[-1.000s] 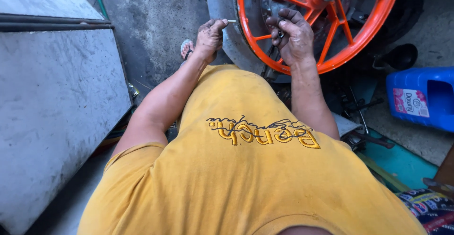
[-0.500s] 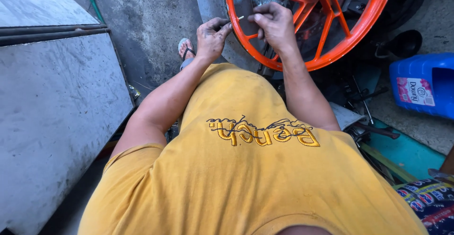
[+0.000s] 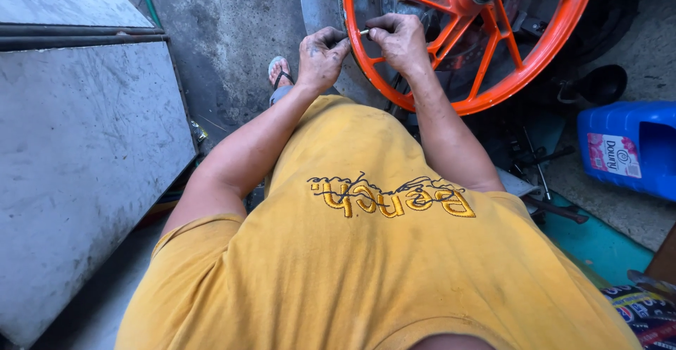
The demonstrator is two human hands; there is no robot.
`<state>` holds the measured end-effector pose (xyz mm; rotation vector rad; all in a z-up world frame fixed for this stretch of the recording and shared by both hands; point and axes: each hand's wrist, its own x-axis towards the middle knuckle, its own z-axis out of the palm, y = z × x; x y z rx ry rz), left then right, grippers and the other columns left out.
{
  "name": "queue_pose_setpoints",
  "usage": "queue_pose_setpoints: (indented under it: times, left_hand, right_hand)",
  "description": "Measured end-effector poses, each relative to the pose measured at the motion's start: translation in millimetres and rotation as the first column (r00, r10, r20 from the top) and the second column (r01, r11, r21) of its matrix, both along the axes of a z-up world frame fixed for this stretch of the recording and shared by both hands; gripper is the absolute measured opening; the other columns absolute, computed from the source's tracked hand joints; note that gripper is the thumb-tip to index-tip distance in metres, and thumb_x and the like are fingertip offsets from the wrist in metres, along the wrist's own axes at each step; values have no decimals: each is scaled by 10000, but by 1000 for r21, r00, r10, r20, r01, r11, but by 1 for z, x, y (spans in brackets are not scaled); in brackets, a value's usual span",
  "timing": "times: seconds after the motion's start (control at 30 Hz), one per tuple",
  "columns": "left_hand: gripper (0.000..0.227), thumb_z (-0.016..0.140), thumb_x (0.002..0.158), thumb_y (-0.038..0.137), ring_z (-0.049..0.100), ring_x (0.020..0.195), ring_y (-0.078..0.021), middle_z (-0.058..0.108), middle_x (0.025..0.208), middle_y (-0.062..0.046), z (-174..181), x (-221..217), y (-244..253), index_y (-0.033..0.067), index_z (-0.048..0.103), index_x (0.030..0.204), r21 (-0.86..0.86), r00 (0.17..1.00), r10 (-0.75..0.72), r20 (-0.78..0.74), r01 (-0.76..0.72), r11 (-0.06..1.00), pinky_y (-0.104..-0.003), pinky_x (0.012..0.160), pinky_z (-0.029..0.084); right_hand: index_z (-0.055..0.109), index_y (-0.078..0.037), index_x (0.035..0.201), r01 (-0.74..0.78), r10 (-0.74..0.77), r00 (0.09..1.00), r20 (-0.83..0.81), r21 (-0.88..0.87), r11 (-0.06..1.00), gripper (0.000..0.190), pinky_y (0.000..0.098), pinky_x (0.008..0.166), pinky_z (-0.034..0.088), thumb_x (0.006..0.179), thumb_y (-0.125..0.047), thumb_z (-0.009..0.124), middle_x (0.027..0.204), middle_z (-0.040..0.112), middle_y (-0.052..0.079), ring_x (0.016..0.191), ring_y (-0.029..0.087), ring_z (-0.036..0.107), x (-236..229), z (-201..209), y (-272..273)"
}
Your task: The person is preparing a motorcycle wheel for a tire by cleaning and installing a valve stem into the rim.
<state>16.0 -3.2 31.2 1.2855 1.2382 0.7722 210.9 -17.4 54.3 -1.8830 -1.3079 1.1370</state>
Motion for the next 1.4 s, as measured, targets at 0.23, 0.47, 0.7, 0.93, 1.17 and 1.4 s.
queue_pose_setpoints:
  times: [0.23,0.47,0.7,0.93,1.17,1.4]
  left_hand:
    - [181,629,790,159,623,721,-89,730,773,24,0,-6,1,108,789,858,-73,997,-74,28,76,994,-299,635,504]
    - [168,666,802,194,636,769,-88,750,811,17,1,-6,3,106,792,869,-84,995,-96,22,98,992,-301,679,522]
    - [201,653,772,131,646,786,-87,759,837,5,-3,-5,1,93,792,911,-161,990,-71,118,90,983,-282,708,543]
    - [322,640,807,108,727,926,-130,803,1003,-50,-3,-11,-6,57,794,1085,-204,985,-87,150,117,972,-277,821,612]
    - [269,646,783,169,692,839,-96,792,901,-2,7,-8,-1,98,808,986,-193,994,-81,68,93,977,-275,758,571]
    - [254,663,772,157,681,821,-76,784,881,19,4,-6,-4,108,817,967,-228,995,-64,81,81,970,-262,748,558]
  right_hand:
    - [810,-124,866,32,-43,995,90,119,992,97,257,602,528,792,-130,748,770,767,-28,701,64,669,-4,1,-2]
    - [723,-111,892,81,-137,960,-244,-225,971,95,206,387,398,866,-42,784,683,672,-8,476,46,532,0,16,12]
    - [741,-48,997,-175,-48,911,-410,-488,855,73,193,359,281,934,-64,710,719,650,61,408,69,396,4,29,35]
    - [677,-54,1048,205,-396,771,-500,-393,896,247,263,528,596,864,106,633,836,674,84,659,178,696,21,54,13]
    - [674,-2,921,197,-415,615,-670,-379,904,218,271,644,686,819,180,612,943,752,190,819,309,809,24,57,-14]
    - [721,-37,1034,255,-272,908,-319,-96,962,168,176,532,612,889,45,696,851,787,88,654,107,770,12,5,4]
